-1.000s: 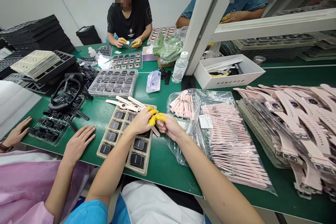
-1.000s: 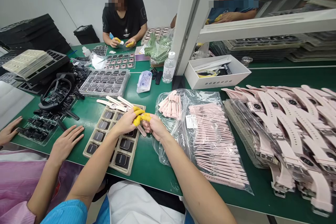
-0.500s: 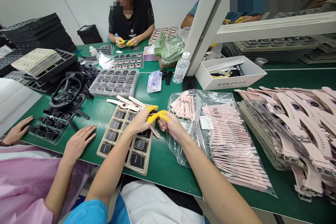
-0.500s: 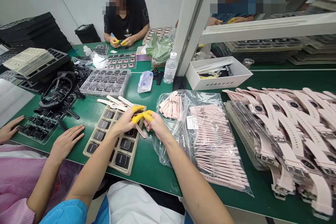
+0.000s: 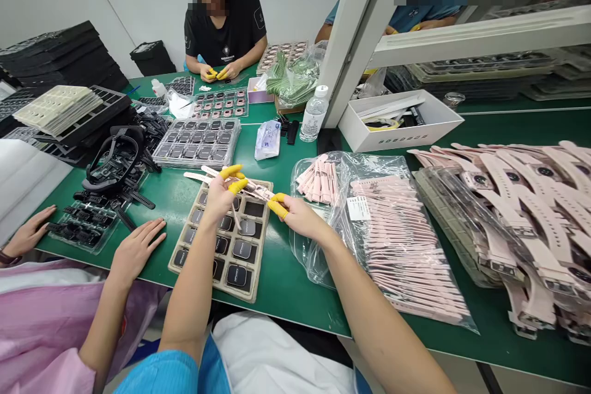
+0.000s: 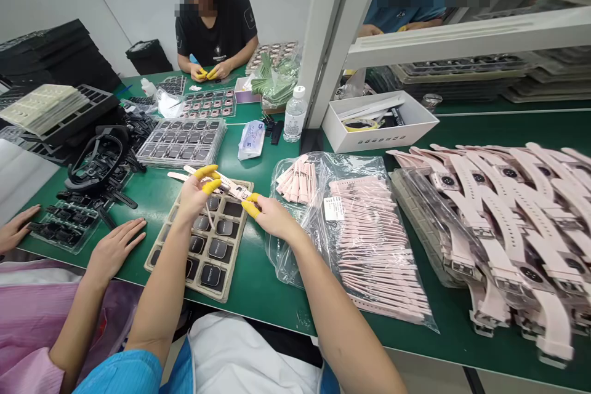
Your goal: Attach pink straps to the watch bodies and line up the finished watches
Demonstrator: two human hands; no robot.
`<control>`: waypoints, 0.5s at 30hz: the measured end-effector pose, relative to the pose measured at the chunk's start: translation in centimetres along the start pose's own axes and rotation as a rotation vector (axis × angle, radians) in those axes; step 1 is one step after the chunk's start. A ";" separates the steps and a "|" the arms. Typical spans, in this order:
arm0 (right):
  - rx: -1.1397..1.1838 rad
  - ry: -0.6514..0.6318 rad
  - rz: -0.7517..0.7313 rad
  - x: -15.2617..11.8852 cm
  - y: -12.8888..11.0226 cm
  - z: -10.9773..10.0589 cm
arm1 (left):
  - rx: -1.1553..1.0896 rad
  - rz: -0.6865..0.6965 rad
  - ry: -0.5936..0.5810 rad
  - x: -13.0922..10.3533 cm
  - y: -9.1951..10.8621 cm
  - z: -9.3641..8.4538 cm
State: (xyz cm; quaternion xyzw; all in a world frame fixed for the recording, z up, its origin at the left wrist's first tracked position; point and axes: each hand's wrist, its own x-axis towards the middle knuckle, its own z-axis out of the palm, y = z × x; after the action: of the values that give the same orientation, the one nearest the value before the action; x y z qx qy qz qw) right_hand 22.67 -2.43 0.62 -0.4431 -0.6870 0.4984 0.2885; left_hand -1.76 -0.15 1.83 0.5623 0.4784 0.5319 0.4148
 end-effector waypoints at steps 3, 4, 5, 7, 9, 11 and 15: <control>-0.120 -0.002 -0.028 -0.2 -0.5 -0.4 | -0.020 -0.114 0.001 0.2 0.4 -1.1; -0.169 -0.006 -0.038 -0.2 -0.6 -0.5 | -0.008 -0.172 -0.048 0.1 0.5 -1.5; -0.221 -0.017 -0.044 -0.3 -0.7 -0.6 | 0.010 -0.227 -0.107 -0.1 0.7 -1.8; -0.313 -0.059 -0.032 -0.4 -0.9 -0.7 | 0.050 -0.315 -0.244 -0.5 1.1 -2.7; -0.371 -0.121 0.006 -0.5 -0.9 -0.7 | 0.077 -0.378 -0.375 -1.0 1.7 -3.8; -0.416 -0.158 0.048 -0.5 -0.9 -0.6 | 0.081 -0.437 -0.465 -1.2 2.2 -4.8; -0.510 -0.158 0.097 -0.5 -1.1 -0.5 | 0.086 -0.482 -0.315 -1.0 2.6 -6.4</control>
State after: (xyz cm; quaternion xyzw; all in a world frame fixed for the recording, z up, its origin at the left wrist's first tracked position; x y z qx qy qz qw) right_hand 22.91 -2.78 1.84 -0.4936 -0.7887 0.3556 0.0887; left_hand -7.83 -1.95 4.76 0.5248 0.5502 0.3034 0.5742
